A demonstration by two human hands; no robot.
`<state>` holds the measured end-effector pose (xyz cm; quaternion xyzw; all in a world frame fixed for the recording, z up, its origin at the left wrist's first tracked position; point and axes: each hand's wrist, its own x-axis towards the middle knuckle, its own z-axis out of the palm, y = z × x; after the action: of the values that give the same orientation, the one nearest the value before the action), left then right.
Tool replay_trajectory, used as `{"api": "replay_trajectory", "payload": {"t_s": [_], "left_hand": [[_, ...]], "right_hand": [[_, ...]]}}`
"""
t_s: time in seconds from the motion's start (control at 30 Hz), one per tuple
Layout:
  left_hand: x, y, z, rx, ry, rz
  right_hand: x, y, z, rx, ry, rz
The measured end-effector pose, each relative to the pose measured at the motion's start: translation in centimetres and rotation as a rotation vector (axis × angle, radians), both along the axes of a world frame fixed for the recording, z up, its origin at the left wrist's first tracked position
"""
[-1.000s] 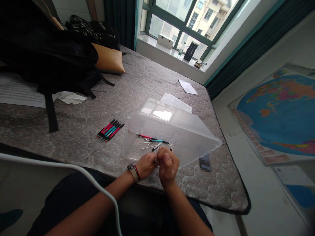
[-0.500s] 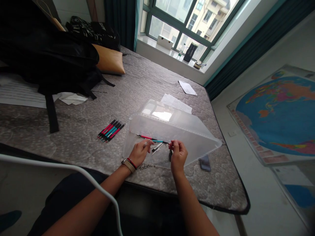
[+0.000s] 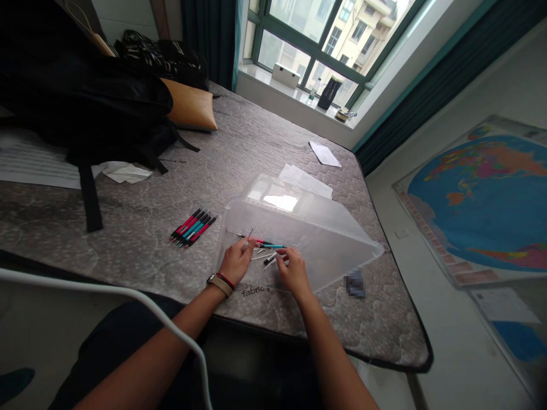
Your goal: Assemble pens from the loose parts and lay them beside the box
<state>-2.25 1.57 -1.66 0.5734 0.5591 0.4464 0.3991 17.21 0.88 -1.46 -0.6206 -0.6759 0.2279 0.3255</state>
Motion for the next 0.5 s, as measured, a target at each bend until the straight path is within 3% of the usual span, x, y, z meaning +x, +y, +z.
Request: {"api": "replay_trajectory", "payload": {"t_s": [0.17,0.27,0.5], "left_hand": [[0.1,-0.1,0.1,-0.022,0.074,0.075],[0.2,-0.3,0.5,0.033,0.005,0.123],[0.5,-0.3,0.9,0.085,-0.146,0.093]], "right_hand": [[-0.5,0.0,-1.2,0.008,-0.159,0.046],[-0.6,0.0,-1.3,0.001,-0.21,0.045],[-1.7,0.1,-0.9,0.074,-0.243,0.082]]}}
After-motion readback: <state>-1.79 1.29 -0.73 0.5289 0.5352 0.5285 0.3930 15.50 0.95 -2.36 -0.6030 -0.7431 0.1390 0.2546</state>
